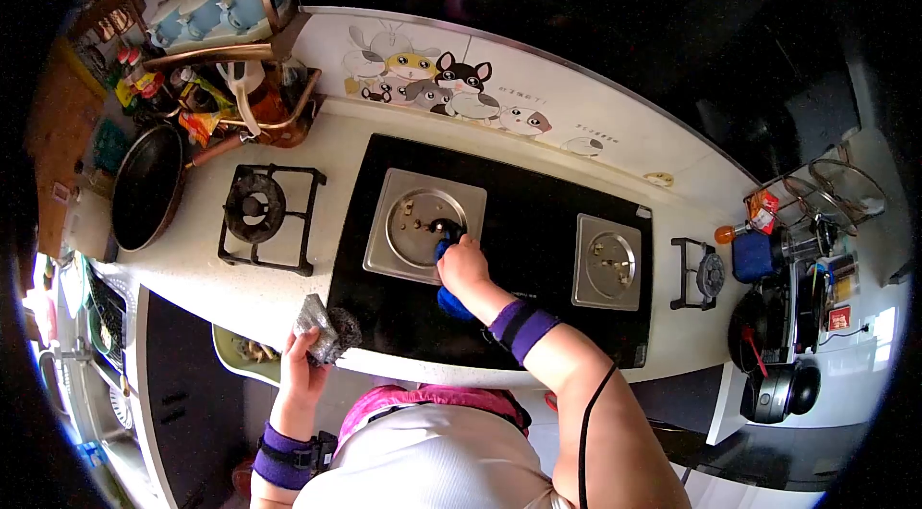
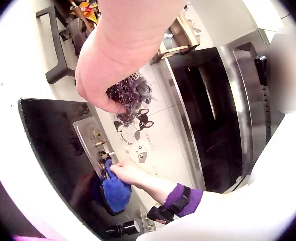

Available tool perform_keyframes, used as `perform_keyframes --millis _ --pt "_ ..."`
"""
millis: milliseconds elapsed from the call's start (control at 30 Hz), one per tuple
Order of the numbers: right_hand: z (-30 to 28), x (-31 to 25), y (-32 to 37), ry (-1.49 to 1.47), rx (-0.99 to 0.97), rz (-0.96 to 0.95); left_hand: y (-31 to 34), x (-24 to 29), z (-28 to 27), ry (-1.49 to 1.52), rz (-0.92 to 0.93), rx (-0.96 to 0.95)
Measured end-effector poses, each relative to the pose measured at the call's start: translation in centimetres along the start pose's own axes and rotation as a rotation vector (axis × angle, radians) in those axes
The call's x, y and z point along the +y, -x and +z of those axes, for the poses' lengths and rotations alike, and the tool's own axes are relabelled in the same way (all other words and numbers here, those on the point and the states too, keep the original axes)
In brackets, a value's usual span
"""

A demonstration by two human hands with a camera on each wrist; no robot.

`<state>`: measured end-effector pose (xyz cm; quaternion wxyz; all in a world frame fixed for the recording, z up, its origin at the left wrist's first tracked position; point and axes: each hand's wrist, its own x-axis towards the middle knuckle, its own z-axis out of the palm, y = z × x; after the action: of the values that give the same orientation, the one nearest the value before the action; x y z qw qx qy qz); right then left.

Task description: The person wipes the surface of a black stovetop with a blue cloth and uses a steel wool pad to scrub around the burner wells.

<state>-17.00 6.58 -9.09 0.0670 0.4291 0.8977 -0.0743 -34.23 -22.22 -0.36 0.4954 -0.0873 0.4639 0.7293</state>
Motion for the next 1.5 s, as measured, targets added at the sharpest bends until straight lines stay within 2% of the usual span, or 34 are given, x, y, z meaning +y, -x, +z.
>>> perform_keyframes --millis 100,133,233,333,400,467,567,600,667,700,733,800,867,933,967,1000,1067,1200,1333,1367,1500 --pt "-0.7 -2.4 1.4 -0.073 0.020 0.076 0.1 -0.1 -0.4 0.005 -0.004 0.018" --pt "-2.1 -3.7 2.1 -0.088 -0.023 0.036 0.0 0.1 -0.5 -0.008 -0.003 0.009" --pt "0.5 -5.8 1.5 -0.036 0.126 0.029 0.2 0.5 -0.5 -0.041 0.005 0.006" --pt "0.8 -6.9 0.6 -0.170 0.146 0.012 0.5 1.0 -0.4 -0.045 0.011 -0.021" --pt "1.1 -7.9 0.2 -0.230 0.211 -0.097 0.6 1.0 -0.5 -0.047 0.006 -0.043" --pt "1.4 -7.8 -0.1 -0.328 0.228 -0.078 0.6 1.3 -0.5 -0.026 0.011 -0.049" --pt "1.2 -4.9 -0.8 -0.652 0.108 -0.055 1.1 1.8 -0.5 0.006 0.018 -0.044" --pt "-0.5 -4.0 -0.5 -0.844 -0.131 0.068 1.1 1.9 -0.7 0.008 0.023 -0.049" --pt "-1.5 -2.2 -0.3 -1.060 -0.154 0.059 1.2 1.8 -1.1 0.013 0.023 -0.049" --pt "-1.6 -1.8 -0.6 -1.321 -0.239 0.102 1.0 1.7 -1.3 0.018 0.021 -0.045" --pt "-1.7 -1.4 -0.6 -1.457 -0.247 0.120 0.8 1.6 -1.5 0.024 0.020 -0.040" --pt "-1.7 -0.9 -1.2 -1.312 -0.104 0.049 0.6 1.4 -1.9 0.023 0.024 -0.050" --pt "-0.5 -0.6 -1.7 -0.928 0.166 -0.071 0.7 1.4 -2.1 0.023 0.026 -0.049" --pt "-2.9 -2.5 0.8 -0.543 0.453 -0.142 0.7 1.4 -2.1 0.026 0.028 -0.034" --pt "-2.0 -3.2 1.2 -0.550 0.331 -0.192 1.0 1.5 -2.1 0.014 0.024 -0.016" --pt "-0.9 -4.2 1.8 -0.527 0.305 -0.244 1.0 1.5 -2.2 0.011 0.018 -0.015" --pt "2.4 -5.6 1.9 -0.355 0.451 -0.293 1.0 1.5 -2.5 0.003 0.004 -0.017" --pt "3.2 -8.9 0.4 -0.200 0.424 -0.111 0.9 1.4 -2.3 0.031 0.051 0.068" --pt "2.6 -11.3 -2.7 -0.170 0.488 0.044 0.7 1.3 -2.9 0.017 0.009 0.030" --pt "2.5 -11.5 -3.0 -0.142 0.538 0.052 0.8 1.2 -2.7 0.016 0.006 0.030" --pt "3.7 -10.2 -3.0 -0.137 0.449 -0.016 0.7 0.7 -3.0 0.009 -0.007 0.001"
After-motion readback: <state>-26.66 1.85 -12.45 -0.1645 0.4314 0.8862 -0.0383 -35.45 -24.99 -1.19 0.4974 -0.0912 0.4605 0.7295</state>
